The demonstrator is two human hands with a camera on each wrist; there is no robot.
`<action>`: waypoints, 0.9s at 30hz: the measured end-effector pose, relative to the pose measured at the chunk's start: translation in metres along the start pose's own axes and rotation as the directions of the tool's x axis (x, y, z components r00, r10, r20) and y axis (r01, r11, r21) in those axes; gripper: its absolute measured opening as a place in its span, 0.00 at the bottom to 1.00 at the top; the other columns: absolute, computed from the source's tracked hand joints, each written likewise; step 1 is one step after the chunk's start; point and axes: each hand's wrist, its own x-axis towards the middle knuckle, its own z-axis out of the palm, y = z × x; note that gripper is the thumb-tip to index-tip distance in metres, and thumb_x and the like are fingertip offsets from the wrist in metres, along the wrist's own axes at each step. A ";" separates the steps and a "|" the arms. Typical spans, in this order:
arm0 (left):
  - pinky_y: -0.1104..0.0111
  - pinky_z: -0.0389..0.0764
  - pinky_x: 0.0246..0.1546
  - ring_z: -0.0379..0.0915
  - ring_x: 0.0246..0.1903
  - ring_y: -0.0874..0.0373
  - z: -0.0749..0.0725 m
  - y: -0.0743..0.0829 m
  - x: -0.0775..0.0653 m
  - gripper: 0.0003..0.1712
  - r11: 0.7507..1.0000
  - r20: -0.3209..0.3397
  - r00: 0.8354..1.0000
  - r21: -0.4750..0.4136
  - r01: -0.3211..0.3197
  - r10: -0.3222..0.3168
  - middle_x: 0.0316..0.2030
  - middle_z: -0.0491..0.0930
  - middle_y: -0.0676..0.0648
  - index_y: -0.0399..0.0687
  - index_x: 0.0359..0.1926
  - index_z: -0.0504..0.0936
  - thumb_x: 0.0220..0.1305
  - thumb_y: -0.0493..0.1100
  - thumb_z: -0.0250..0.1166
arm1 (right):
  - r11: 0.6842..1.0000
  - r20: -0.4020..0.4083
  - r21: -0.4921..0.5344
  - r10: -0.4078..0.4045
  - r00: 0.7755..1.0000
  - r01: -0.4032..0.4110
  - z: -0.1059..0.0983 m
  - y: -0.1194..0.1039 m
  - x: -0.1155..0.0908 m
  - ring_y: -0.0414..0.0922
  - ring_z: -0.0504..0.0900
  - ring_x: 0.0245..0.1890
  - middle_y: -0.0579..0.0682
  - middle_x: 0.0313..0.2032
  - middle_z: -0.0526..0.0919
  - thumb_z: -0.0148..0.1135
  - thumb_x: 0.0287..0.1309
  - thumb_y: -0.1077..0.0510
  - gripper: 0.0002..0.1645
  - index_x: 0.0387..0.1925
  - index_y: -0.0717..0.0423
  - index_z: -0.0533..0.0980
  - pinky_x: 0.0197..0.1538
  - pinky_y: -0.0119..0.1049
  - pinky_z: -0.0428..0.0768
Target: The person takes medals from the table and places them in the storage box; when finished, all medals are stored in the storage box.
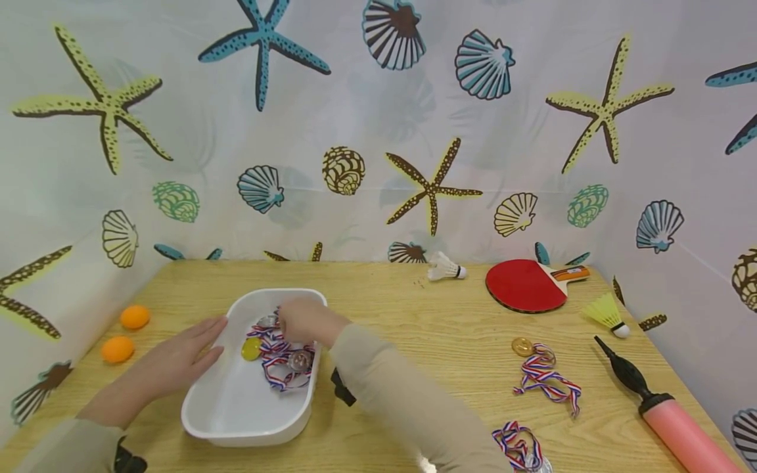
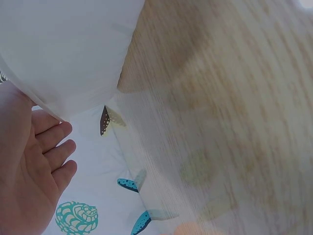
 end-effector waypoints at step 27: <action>0.43 0.58 0.57 0.55 0.60 0.33 0.002 0.001 0.002 0.32 1.000 -0.022 1.000 -0.003 -0.018 0.018 0.61 0.60 0.30 0.30 0.64 0.60 0.66 0.46 0.53 | 0.874 -0.401 0.485 0.207 0.892 0.015 -0.062 0.134 -0.224 0.43 0.78 0.33 0.45 0.33 0.81 0.63 0.56 0.55 0.10 0.39 0.55 0.79 0.35 0.36 0.79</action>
